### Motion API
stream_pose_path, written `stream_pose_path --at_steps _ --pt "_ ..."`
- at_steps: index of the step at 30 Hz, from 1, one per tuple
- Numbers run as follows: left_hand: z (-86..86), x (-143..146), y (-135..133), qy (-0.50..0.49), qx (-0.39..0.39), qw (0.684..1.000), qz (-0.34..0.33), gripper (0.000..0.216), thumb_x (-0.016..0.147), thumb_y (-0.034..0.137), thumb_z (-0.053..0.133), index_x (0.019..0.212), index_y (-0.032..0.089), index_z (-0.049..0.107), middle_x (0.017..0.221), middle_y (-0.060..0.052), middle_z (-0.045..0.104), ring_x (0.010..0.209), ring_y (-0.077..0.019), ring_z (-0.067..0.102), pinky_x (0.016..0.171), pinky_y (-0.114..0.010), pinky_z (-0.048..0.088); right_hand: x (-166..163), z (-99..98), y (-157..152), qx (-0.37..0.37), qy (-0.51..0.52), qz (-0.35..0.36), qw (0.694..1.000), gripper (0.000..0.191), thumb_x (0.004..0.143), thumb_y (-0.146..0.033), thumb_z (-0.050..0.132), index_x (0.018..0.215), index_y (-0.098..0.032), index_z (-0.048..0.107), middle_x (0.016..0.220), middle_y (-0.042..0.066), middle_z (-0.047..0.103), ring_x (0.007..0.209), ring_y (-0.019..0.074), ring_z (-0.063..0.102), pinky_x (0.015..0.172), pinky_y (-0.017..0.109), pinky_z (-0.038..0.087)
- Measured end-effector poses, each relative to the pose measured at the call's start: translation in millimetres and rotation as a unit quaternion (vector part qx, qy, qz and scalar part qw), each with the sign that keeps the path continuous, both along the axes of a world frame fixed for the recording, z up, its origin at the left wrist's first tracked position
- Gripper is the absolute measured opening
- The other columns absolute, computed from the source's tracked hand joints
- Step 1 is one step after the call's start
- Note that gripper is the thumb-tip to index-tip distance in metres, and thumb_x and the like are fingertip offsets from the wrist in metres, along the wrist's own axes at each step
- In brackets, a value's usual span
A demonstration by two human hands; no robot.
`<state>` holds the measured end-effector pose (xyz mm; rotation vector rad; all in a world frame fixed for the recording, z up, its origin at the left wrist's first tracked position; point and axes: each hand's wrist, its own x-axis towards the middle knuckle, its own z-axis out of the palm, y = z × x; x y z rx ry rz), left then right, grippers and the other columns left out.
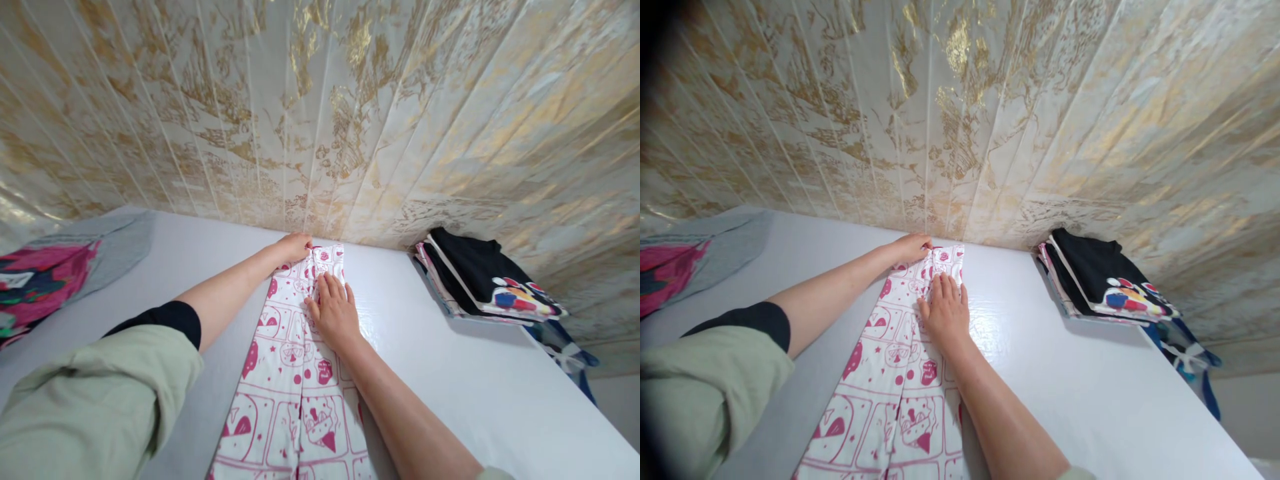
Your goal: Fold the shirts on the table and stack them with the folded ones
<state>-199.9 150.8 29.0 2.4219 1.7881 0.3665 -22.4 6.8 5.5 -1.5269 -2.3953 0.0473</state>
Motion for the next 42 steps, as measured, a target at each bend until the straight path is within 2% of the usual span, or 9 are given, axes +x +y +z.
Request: stream_pose_path --at_steps 5,9,14,17,22,28,35,39,42 --pt "2.6 3 4 0.016 -0.043 0.999 0.011 0.016 0.072 0.017 0.06 0.085 0.022 0.068 0.093 -0.001 0.072 0.082 -0.017 0.062 0.069 -0.023 0.042 -1 10.6 -12 -0.031 0.022 0.046 0.998 0.058 0.095 -0.035 0.043 0.144 -0.004 0.037 0.151 0.02 0.037 0.14 0.027 0.033 0.113 0.042 0.031" --pt "3.1 6 2 0.017 -0.056 0.998 0.036 0.02 0.073 0.018 0.057 0.09 0.021 0.068 0.094 -0.004 0.071 0.081 -0.02 0.062 0.067 -0.026 0.041 10 17.9 -45 -0.072 0.018 0.094 0.993 0.058 0.095 -0.033 0.042 0.146 -0.006 0.036 0.15 0.019 0.038 0.139 0.0267 0.036 0.11 0.043 0.037" --pt "6.6 8 -1 0.01 -0.058 0.997 0.055 0.022 0.075 0.019 0.057 0.095 0.022 0.066 0.095 -0.004 0.069 0.082 -0.0196 0.061 0.067 -0.025 0.04 30 8.5 -101 -0.081 -0.03 0.11 0.99 0.06 0.095 -0.039 0.043 0.148 -0.01 0.035 0.154 0.014 0.033 0.142 0.0271 0.029 0.115 0.048 0.029" --pt "9.8 9 -1 0.007 -0.06 0.996 0.06 0.022 0.076 0.02 0.058 0.097 0.022 0.065 0.091 -0.004 0.069 0.078 -0.0185 0.061 0.067 -0.025 0.04 36 -1.4 -117 -0.063 -0.046 0.115 0.99 0.065 0.096 -0.046 0.042 0.15 -0.013 0.031 0.158 0.01 0.027 0.146 0.0259 0.021 0.118 0.048 0.023" --pt "21.0 12 0 0.015 -0.071 0.996 0.052 0.027 0.076 0.02 0.058 0.102 0.019 0.066 0.092 -0.006 0.07 0.079 -0.0193 0.061 0.069 -0.026 0.042 37 -4.3 -116 -0.057 -0.051 0.118 0.99 0.067 0.096 -0.051 0.04 0.152 -0.016 0.028 0.159 0.008 0.023 0.146 0.0255 0.02 0.118 0.047 0.022" --pt "32.1 17 -5 0.039 -0.109 0.993 0.037 0.03 0.068 0.018 0.061 0.096 0.017 0.071 0.094 -0.007 0.073 0.082 -0.02 0.062 0.071 -0.026 0.042 39 -0.2 -114 -0.063 -0.028 0.123 0.99 0.062 0.096 -0.05 0.043 0.148 -0.018 0.036 0.157 0.009 0.028 0.145 0.0261 0.023 0.117 0.048 0.023" --pt "28.4 13 -5 0.041 -0.105 0.992 0.053 0.029 0.071 0.017 0.056 0.096 0.016 0.071 0.096 -0.006 0.073 0.083 -0.0179 0.062 0.07 -0.023 0.042 41 9.0 -112 -0.087 0.017 0.124 0.988 0.051 0.096 -0.034 0.046 0.144 -0.018 0.042 0.152 0.009 0.039 0.142 0.0244 0.028 0.117 0.047 0.025" --pt "23.7 12 -5 0.028 -0.103 0.993 0.05 0.038 0.069 0.015 0.057 0.104 0.02 0.069 0.1 -0.002 0.073 0.082 -0.0159 0.062 0.066 -0.021 0.042 41 10.8 -112 -0.082 0.024 0.132 0.988 0.048 0.095 -0.032 0.05 0.142 -0.026 0.045 0.15 0.008 0.041 0.142 0.0261 0.029 0.114 0.05 0.028" --pt "20.5 13 -6 0.025 -0.105 0.993 0.051 0.035 0.064 0.014 0.059 0.097 0.021 0.071 0.094 -0.001 0.073 0.082 -0.0166 0.062 0.066 -0.021 0.042 41 10.6 -113 -0.071 0.033 0.137 0.987 0.044 0.094 -0.032 0.052 0.138 -0.029 0.049 0.149 0.008 0.042 0.141 0.0269 0.03 0.113 0.05 0.029"
